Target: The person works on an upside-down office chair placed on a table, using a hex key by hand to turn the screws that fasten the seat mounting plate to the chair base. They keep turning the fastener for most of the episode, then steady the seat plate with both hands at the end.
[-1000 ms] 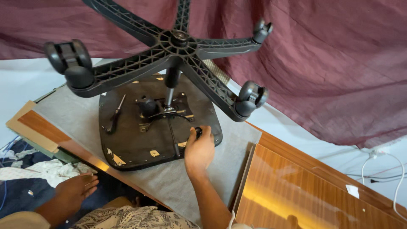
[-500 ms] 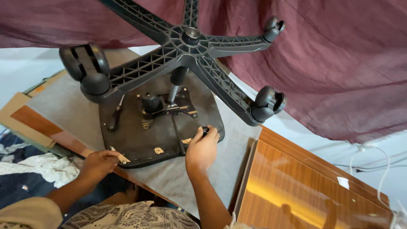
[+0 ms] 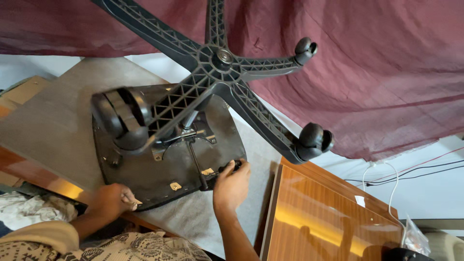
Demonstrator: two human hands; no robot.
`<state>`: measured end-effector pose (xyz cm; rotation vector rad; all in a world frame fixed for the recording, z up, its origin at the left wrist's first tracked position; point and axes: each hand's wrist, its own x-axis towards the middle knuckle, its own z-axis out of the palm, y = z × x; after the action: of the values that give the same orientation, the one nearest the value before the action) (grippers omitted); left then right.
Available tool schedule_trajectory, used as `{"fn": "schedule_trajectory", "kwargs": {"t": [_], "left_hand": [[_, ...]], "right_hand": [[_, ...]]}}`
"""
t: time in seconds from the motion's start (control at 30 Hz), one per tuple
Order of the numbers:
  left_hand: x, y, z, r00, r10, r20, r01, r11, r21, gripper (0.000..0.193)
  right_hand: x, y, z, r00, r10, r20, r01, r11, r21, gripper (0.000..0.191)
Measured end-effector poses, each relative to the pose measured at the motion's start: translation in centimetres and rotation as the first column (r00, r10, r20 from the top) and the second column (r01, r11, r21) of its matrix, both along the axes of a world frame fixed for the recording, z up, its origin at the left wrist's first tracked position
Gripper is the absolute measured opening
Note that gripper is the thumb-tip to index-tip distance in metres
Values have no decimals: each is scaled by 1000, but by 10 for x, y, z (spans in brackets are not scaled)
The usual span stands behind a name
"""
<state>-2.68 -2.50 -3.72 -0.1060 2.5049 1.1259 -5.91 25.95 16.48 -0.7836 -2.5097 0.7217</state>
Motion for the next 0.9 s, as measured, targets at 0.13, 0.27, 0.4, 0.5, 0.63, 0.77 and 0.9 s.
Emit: {"fn": "schedule_trajectory", "kwargs": {"t": [0.13, 0.27, 0.4, 0.5, 0.63, 0.77, 0.9], "left_hand": [[-2, -1, 8, 999, 38, 30, -40, 996, 78, 28], [-3, -2, 8, 997, 33, 68, -36, 998, 52, 28], [-4, 1, 0, 1000, 11, 15, -11, 1000, 5, 28], [-7, 0, -6, 998, 32, -51, -30, 999, 36, 22], [-15, -6, -8, 999, -36, -6, 36, 999, 41, 24], [-22, -11, 0, 994, -98, 57, 97, 995, 24, 25], [-25, -13, 8, 991, -104, 81, 97, 992, 81, 24]], "right_hand": [[-5, -1, 2, 999, -13, 37, 12, 1000, 23, 36], [-8, -4, 6, 999, 0, 47, -2, 999, 34, 35], [-10, -8, 8, 993, -19, 119, 18, 1000, 9, 35], [-12, -13, 6, 973, -68, 221, 77, 996, -35, 38], [-9, -23, -1, 1000, 21, 2, -21, 1000, 2, 36], [-7, -33, -5, 1000, 8, 12, -7, 998, -60, 35], [1, -36, -6, 999, 42, -24, -43, 998, -42, 34]]}}
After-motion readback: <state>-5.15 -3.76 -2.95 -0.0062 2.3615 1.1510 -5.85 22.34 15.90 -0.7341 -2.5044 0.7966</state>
